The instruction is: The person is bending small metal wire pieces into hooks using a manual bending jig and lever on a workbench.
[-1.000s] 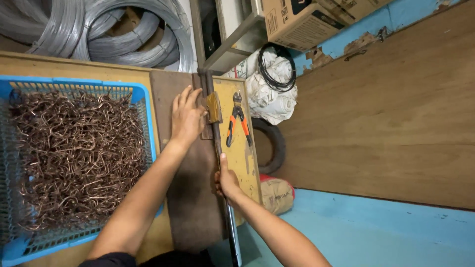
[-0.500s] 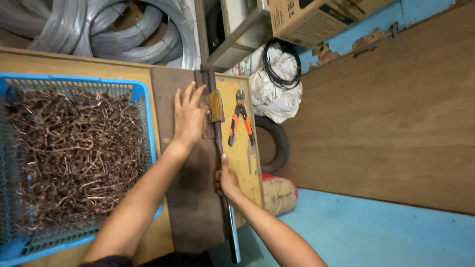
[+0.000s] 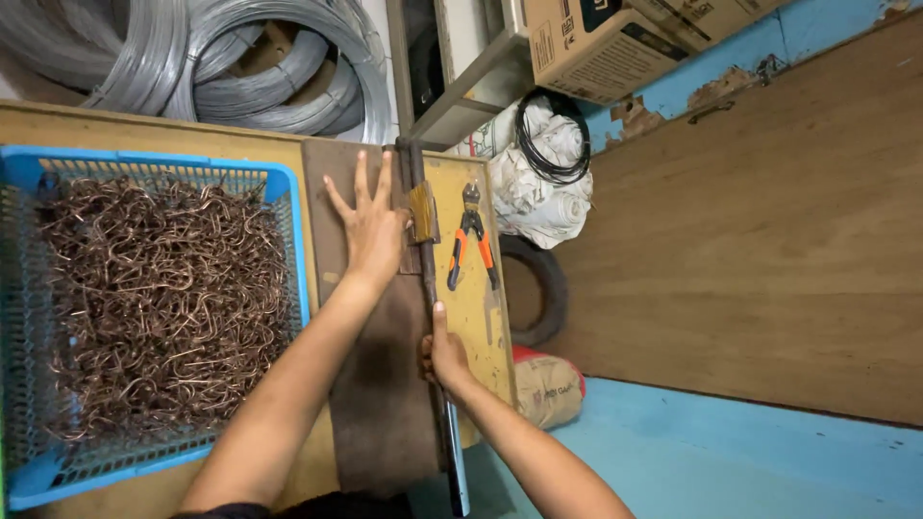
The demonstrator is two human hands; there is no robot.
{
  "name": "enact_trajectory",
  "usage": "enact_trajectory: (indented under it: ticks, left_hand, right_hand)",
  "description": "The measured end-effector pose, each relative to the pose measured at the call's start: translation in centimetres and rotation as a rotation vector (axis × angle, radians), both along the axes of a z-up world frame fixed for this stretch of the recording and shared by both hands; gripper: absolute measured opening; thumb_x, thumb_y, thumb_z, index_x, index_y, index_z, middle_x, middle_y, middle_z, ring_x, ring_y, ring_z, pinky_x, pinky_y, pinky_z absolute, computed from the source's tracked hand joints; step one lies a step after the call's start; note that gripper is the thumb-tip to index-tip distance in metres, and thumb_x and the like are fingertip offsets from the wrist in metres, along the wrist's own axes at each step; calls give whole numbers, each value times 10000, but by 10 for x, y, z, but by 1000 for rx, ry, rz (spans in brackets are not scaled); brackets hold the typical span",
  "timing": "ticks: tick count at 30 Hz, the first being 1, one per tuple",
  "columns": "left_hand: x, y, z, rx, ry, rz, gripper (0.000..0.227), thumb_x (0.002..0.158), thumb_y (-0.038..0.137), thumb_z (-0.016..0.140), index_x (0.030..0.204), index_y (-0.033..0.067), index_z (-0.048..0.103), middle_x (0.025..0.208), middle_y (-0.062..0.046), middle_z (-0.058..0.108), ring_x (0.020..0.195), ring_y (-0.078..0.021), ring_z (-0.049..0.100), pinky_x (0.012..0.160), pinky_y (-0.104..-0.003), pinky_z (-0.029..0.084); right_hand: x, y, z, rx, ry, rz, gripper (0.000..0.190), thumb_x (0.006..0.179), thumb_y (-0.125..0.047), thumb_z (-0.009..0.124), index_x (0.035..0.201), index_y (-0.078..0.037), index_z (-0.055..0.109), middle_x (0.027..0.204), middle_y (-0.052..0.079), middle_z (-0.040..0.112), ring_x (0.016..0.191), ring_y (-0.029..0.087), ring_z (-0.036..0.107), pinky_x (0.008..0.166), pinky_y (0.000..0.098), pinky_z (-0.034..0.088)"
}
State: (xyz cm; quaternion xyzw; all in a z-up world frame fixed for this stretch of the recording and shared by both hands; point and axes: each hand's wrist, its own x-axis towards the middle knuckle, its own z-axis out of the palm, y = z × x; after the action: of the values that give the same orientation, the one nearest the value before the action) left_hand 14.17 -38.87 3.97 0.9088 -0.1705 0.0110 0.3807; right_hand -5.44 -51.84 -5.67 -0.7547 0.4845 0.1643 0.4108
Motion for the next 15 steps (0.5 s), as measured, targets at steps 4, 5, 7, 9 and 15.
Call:
enact_trajectory:
  ticks: [4, 5, 7, 9, 15]
  left_hand:
    - [-4, -1, -11, 33, -40, 9, 59, 880, 156, 761, 899, 112, 796, 1741, -67, 234, 1600, -362, 4, 1155, -747, -125]
    - [-7, -1, -11, 8, -2, 36, 73, 910, 165, 735, 896, 120, 791, 1731, -61, 259, 1602, -339, 14, 1169, -730, -129]
    - [-4, -4, -6, -26, 11, 68, 101, 939, 174, 709, 893, 128, 786, 1721, -54, 283, 1603, -316, 24, 1184, -714, -132]
    - [-6, -3, -4, 7, 18, 63, 99, 927, 191, 720, 874, 134, 780, 1722, -53, 285, 1606, -318, 32, 1179, -708, -147]
    - [-6, -8, -27, -16, 20, 101, 40, 866, 203, 786, 842, 219, 813, 1702, -76, 340, 1610, -349, 72, 1193, -703, -108]
  right_hand:
    - [3, 12, 13, 37, -29, -57, 917, 913, -896, 292, 646, -82, 621, 564, 106, 580, 510, 259, 635, 441, 388, 559]
    - [1, 14, 13, 72, -71, -114, 873, 919, -869, 357, 640, -78, 596, 535, 90, 522, 453, 248, 585, 388, 380, 523]
    - [8, 15, 21, 101, -137, -165, 836, 925, -842, 421, 634, -73, 571, 507, 74, 465, 395, 237, 535, 335, 372, 487]
    - [10, 22, 33, 151, -268, -240, 714, 973, -701, 543, 650, -64, 525, 497, 89, 448, 372, 226, 511, 321, 316, 402]
    - [-15, -38, -42, -122, -382, -25, 359, 719, -482, 954, 765, -184, 758, 643, 10, 587, 578, 138, 582, 497, 272, 472]
